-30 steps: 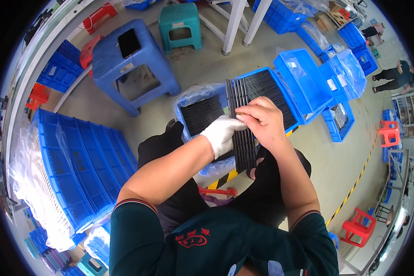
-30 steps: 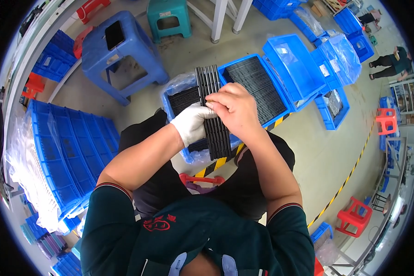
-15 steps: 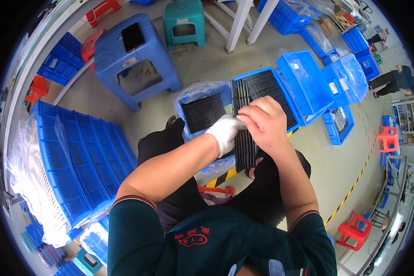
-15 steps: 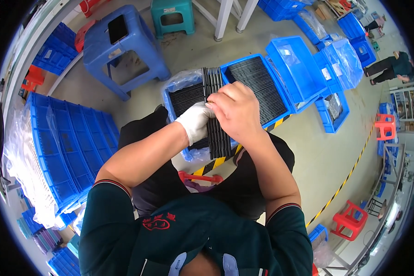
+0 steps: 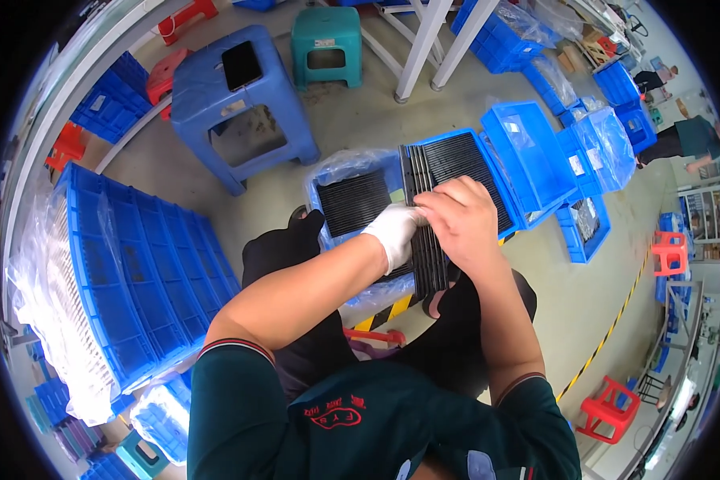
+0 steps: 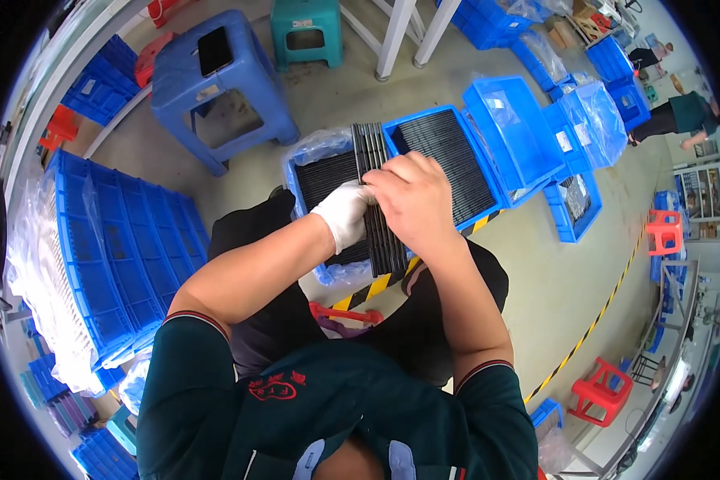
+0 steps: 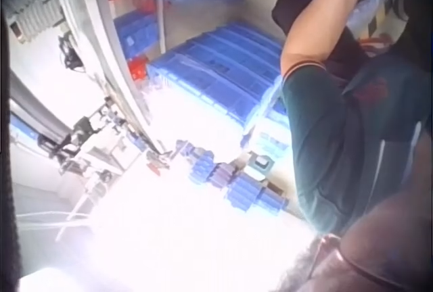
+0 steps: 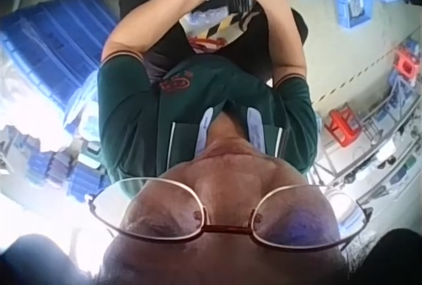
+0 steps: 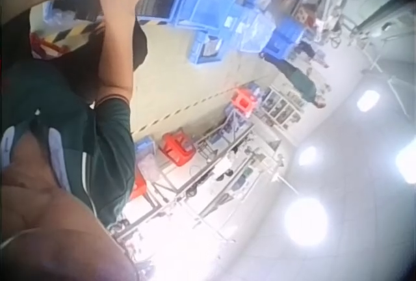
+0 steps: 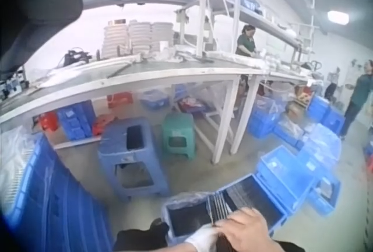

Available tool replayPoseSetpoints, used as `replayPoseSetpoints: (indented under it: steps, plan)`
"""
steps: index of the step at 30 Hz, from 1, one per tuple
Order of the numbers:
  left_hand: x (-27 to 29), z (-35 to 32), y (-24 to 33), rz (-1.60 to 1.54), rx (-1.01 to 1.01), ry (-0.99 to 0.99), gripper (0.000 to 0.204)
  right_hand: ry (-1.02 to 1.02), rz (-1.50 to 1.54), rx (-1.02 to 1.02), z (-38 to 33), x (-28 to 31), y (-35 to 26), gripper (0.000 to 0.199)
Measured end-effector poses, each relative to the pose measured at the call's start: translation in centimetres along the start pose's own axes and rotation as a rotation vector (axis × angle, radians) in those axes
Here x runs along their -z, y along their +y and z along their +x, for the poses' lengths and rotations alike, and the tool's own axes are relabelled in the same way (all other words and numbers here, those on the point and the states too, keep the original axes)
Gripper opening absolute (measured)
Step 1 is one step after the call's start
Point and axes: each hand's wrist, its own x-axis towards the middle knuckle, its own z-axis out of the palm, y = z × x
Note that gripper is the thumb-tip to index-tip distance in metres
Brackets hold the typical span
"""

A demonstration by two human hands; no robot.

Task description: Inspecting and sorting small metal rods into plastic crates in a manufacturing environment.

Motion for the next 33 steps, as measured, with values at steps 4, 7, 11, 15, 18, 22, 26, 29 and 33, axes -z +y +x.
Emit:
replayPoseSetpoints:
  steps: [4, 7, 11, 15, 18, 22, 26, 29, 33]
  plan:
    - [-0.5, -1.1, 1.1, -0.052, 0.003, -0.057, 0.022, 0.101, 0.210, -0.124, -0.6, -0.7, 0.8, 0.019]
    - [-0.5, -1.3, 1.2, -0.034, -0.002, -0.107, 0.021, 0.113, 0.271, -0.185, -0.9, -1.0, 1.1, 0.019]
    - [-0.5, -1.0, 0.7, 0.000, -0.035, -0.128, 0.020, 0.057, 0.132, -0.093, -1.0, -0.8, 1.1, 0.018]
    - [0.2, -0.5, 0.6, 0.014, -0.027, -0.196, 0.019, 0.001, 0.171, -0.136, -0.8, -0.7, 1.4, 0.017]
    - [0.2, -0.2, 0.7, 0.028, -0.015, -0.187, 0.019, -0.029, 0.215, -0.172, -0.7, -0.6, 1.5, 0.016]
    - [-0.5, -0.5, 1.2, -0.003, 0.022, -0.135, 0.019, 0.081, 0.245, -0.131, -1.0, 0.3, 1.5, 0.016]
    - [-1.3, -0.7, 2.8, -0.104, -0.005, -0.119, 0.020, 0.174, 0.303, -0.255, -1.5, 1.5, 2.0, 0.013]
    - [-1.4, -0.8, 4.3, -0.191, -0.043, -0.185, 0.017, 0.166, 0.321, -0.317, -1.8, 1.8, 2.3, 0.010]
    - [-1.5, -0.7, 5.2, -0.221, -0.103, -0.150, 0.028, 0.100, 0.314, -0.291, -2.2, 1.6, 2.2, 0.011]
